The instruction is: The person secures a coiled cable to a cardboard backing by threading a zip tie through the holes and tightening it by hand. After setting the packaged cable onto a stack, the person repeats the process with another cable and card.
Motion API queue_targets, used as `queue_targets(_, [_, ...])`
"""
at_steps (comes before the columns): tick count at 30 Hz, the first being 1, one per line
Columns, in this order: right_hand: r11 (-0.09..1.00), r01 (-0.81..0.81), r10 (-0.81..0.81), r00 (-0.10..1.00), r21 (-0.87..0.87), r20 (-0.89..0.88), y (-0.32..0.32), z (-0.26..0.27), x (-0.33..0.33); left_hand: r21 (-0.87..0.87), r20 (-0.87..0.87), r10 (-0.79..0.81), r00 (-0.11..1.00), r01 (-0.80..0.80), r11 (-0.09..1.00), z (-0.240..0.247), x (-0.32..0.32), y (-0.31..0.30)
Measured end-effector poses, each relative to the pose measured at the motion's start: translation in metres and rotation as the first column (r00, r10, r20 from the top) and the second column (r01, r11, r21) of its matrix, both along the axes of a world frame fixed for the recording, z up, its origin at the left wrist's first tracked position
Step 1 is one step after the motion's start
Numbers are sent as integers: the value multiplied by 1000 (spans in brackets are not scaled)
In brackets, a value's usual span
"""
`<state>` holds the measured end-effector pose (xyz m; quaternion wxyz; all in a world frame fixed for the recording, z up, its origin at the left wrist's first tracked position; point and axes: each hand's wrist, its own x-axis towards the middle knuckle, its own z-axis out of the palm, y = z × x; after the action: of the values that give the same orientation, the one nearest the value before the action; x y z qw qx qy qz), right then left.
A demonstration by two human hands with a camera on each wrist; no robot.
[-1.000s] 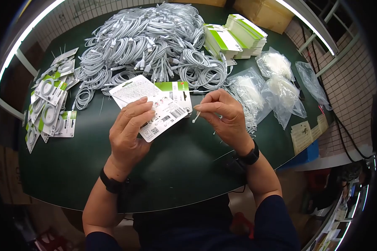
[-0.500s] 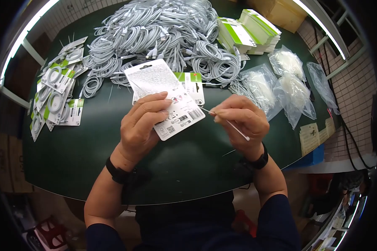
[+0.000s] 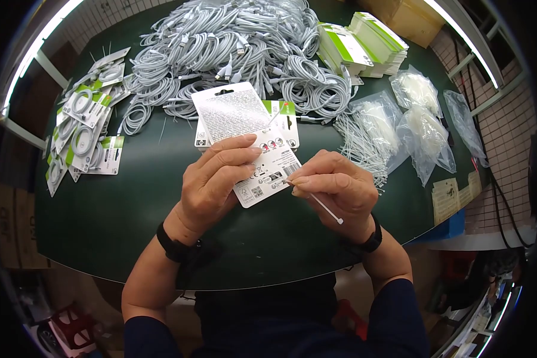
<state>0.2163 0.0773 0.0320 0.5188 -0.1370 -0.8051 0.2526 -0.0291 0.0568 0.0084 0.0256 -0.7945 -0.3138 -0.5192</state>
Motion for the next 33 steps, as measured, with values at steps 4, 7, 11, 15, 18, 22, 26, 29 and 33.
queue_targets(4, [1000, 19, -19, 1000, -9, 8, 0, -2, -1, -1, -5, 2, 1000, -2, 1000, 0, 0, -1])
queue_targets(7, [999, 32, -32, 999, -17, 18, 2, -2, -1, -2, -7, -1, 1000, 1, 1000, 0, 1, -1])
queue_targets(11, [999, 19, -17, 999, -40, 43, 2, -2, 0, -4, -14, -10, 1000, 10, 1000, 0, 3, -1])
queue_targets(15, [994, 31, -31, 999, -103, 11, 1, 0, 2, 3, -23, -12, 1000, 12, 1000, 0, 3, -1])
queue_targets(18, [994, 54, -52, 998, -97, 28, 1, 1, 2, 8, -29, -14, 999, 14, 1000, 0, 3, -1])
queue_targets(22, [995, 47, -44, 999, -91, 28, 2, 0, 1, 11, -50, -7, 999, 7, 1000, 2, 4, -1])
queue_targets(26, [996, 19, -12, 997, -90, 74, 4, -2, 2, 12, -62, -13, 998, 13, 1000, 3, 6, -2])
queue_targets(29, [992, 23, -17, 999, -122, 51, 2, -2, 2, 4, -57, -15, 998, 15, 1000, 3, 7, -4])
queue_targets(33, [986, 51, -47, 999, -161, 27, 1, -1, 3, 20, -54, -9, 998, 10, 1000, 3, 5, -2])
